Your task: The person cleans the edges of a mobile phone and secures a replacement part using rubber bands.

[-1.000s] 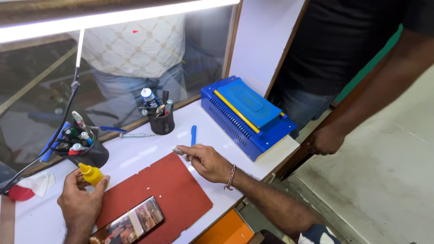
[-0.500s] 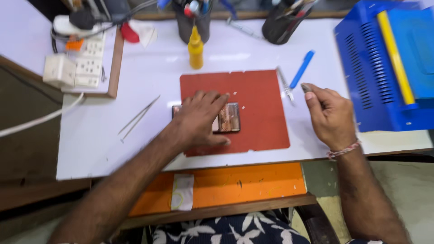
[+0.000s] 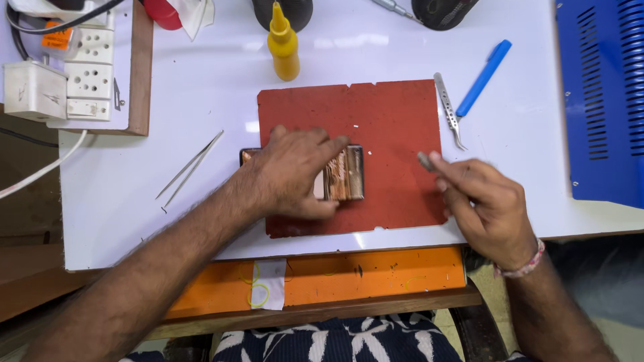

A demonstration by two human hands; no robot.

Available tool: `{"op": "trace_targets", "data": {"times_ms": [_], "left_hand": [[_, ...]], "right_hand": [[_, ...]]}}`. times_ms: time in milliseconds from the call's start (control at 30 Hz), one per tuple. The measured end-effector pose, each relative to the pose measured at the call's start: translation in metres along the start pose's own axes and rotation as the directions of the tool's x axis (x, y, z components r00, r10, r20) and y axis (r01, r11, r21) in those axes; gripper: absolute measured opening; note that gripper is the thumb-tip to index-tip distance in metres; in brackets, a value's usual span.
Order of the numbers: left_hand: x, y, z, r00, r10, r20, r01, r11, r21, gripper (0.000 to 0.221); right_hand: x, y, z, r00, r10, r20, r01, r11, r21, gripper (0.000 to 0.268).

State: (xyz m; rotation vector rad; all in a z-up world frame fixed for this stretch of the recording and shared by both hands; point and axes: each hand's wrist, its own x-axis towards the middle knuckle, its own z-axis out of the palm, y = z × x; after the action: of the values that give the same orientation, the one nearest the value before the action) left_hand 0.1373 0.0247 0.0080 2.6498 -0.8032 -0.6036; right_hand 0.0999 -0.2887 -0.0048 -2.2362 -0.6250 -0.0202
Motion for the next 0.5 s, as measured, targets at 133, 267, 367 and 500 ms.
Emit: {"op": "trace_targets", "data": {"times_ms": [133, 267, 367, 500], "left_hand": [[-0.042, 0.025, 0.014, 0.947, -0.008, 0.321, 0.062, 0.986, -0.158, 0.108], [-0.123, 0.066, 0.083, 0.937, 0.049, 0.347, 0.169, 0.805, -0.569, 0.108], [-0.148, 0.076, 0.126, 0.976, 0.139, 0.166, 0.020, 0.704, -0.709, 0.102], [-0.156, 0.085, 0.116, 0.982, 0.075, 0.175, 0.066, 0.729, -0.682, 0.102]], "right_hand": [[-0.031, -0.009, 0.015, 0.988, -0.140, 0.069, 0.121, 0.966, 0.229, 0.034], [-0.089, -0.033, 0.030, 0.957, 0.088, 0.276, -0.202, 0.886, 0.417, 0.025], [-0.114, -0.043, 0.040, 0.917, 0.095, 0.387, -0.288, 0.828, 0.480, 0.024], [-0.122, -0.045, 0.040, 0.899, 0.013, 0.437, -0.237, 0.854, 0.464, 0.025]]}}
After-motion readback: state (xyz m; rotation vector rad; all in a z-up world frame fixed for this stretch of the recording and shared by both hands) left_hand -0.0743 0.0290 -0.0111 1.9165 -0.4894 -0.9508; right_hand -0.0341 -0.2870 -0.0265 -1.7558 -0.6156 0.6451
